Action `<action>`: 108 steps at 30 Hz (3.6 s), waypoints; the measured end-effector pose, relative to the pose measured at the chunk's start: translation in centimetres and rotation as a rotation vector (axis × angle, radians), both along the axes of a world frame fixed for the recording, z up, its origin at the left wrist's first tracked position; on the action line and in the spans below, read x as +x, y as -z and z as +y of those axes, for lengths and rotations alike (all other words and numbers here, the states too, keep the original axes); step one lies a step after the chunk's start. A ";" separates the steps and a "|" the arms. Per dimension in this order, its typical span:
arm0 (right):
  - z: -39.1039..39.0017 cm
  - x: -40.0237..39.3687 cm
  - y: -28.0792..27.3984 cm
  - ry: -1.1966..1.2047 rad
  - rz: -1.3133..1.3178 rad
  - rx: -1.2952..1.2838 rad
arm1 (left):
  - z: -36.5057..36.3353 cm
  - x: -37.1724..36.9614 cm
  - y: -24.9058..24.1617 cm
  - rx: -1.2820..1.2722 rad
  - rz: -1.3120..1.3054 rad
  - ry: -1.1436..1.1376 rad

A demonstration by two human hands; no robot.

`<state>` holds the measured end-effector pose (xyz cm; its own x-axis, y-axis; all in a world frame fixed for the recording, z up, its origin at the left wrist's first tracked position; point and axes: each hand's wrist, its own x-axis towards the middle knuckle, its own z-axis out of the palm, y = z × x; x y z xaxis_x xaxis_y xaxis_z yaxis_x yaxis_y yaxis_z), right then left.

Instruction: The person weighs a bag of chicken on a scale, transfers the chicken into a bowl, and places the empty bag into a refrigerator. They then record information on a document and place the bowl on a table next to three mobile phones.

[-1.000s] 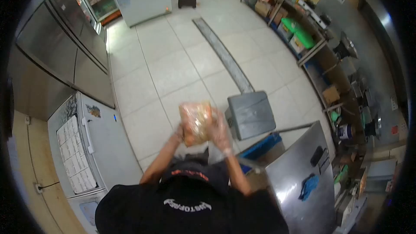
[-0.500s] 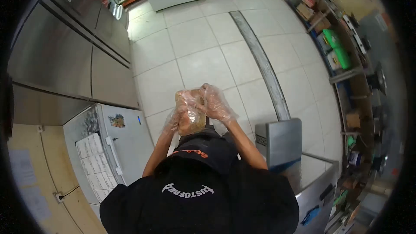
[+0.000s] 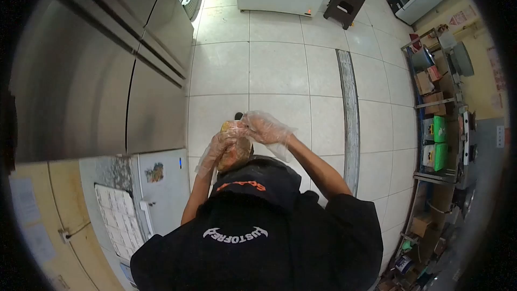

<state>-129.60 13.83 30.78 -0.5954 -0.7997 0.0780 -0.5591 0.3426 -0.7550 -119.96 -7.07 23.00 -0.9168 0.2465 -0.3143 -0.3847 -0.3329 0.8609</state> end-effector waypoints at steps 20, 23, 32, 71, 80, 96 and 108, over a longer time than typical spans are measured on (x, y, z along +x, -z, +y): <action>-2.0 -51.4 2.6 0.780 -0.048 -0.326 | -0.1 -62.1 -2.2 -0.093 -0.086 0.291; -0.3 -60.9 3.8 0.839 -0.304 -0.500 | 2.9 -72.3 -5.4 -0.250 -0.153 0.366; 2.8 -82.0 5.1 0.798 -0.239 -0.099 | 6.0 -92.4 -1.8 -0.553 0.167 0.277; 33.4 -132.9 -6.9 1.291 -0.085 -0.109 | 33.1 -154.0 -2.7 0.091 -0.074 0.806; 40.5 -139.8 0.0 1.155 0.013 -0.173 | 43.3 -157.5 -3.5 0.015 -0.179 0.681; 48.6 -145.6 2.6 0.852 -0.518 -0.576 | 47.3 -159.7 -3.5 0.053 -0.037 0.555; 46.7 -143.2 -1.2 0.947 -0.129 -0.030 | 46.8 -159.0 0.0 -0.058 -0.097 0.444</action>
<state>-272.78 60.57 31.96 -0.9996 0.0199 -0.0212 0.0288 0.5894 -0.8073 -279.00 39.69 23.02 -0.6922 0.5880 -0.4183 -0.5587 -0.0697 0.8264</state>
